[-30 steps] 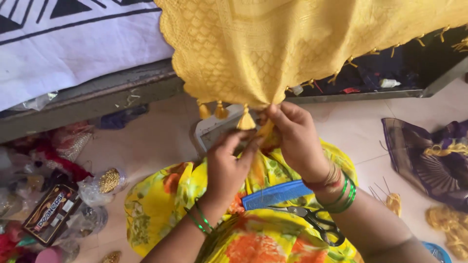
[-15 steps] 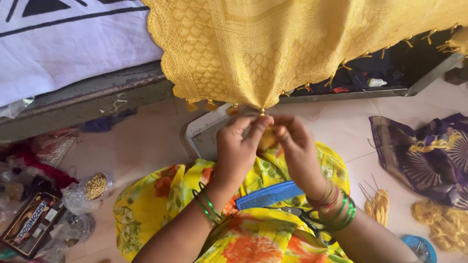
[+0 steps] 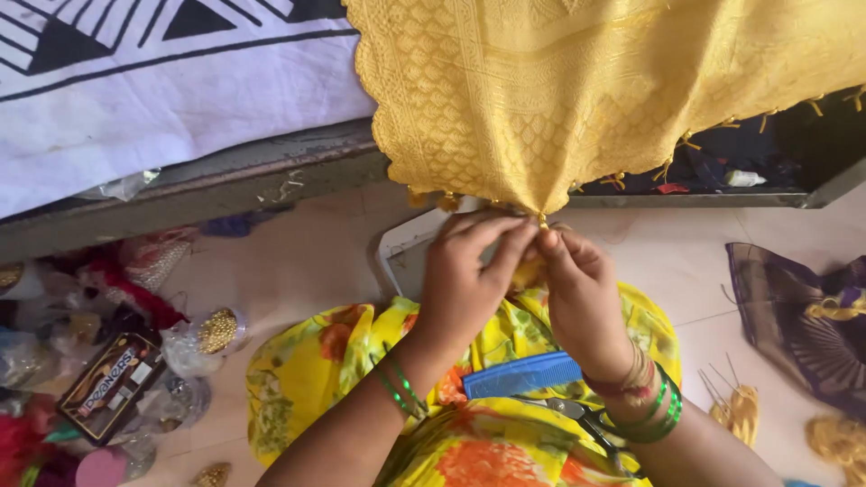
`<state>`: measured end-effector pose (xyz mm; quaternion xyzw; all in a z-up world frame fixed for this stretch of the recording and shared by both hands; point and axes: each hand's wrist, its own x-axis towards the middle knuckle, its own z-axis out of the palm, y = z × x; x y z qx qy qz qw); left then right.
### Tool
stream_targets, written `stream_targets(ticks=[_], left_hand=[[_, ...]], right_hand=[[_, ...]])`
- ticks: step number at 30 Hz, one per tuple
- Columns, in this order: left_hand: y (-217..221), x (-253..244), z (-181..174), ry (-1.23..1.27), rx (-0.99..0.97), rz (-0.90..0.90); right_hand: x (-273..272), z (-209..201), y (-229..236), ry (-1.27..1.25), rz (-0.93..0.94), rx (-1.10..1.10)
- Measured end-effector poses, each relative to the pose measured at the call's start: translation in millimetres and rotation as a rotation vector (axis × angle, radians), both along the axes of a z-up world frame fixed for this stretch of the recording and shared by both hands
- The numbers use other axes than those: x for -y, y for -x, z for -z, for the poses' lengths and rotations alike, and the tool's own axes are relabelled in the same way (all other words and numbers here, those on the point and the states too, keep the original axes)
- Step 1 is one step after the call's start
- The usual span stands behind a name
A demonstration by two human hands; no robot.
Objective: The person sits on the floor and attaches tassels to the scalloped edge of a yellow fabric, tying each tassel's cord around the edge and pulling it tight. They occasionally use a blue comb to smooth the tassel fringe and use scissors to trim ends.
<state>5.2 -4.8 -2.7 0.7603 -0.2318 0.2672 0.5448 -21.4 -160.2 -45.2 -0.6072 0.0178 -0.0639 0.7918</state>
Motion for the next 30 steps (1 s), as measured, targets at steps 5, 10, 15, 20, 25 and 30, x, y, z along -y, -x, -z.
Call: stream_targets(ticks=[5, 10, 15, 20, 25, 30], left_hand=[[-14.8, 26.7, 17.3, 0.387, -0.776, 0.518], [-16.2, 23.0, 20.9, 0.634, -0.918, 0.702], [-17.8, 23.1, 33.5, 0.568, -0.819, 0.581], [-15.2, 21.9, 27.6, 0.484, -0.752, 0.41], [-14.0, 21.9, 20.6, 0.36, -0.682, 0.321], [-15.2, 22.3, 14.5, 0.292, -0.635, 0.259]], right_hand=[[12.5, 6.2, 9.9, 0.071, -0.007, 0.032], [43.7, 9.3, 12.6, 0.457, 0.076, 0.071], [78.8, -29.0, -7.6, 0.77, 0.24, 0.327], [85.4, -132.9, -28.8, 0.745, 0.473, 0.581], [79.3, -170.7, -77.7, 1.184, 0.583, 0.849], [88.3, -147.6, -109.5, 1.403, 0.698, 0.84]])
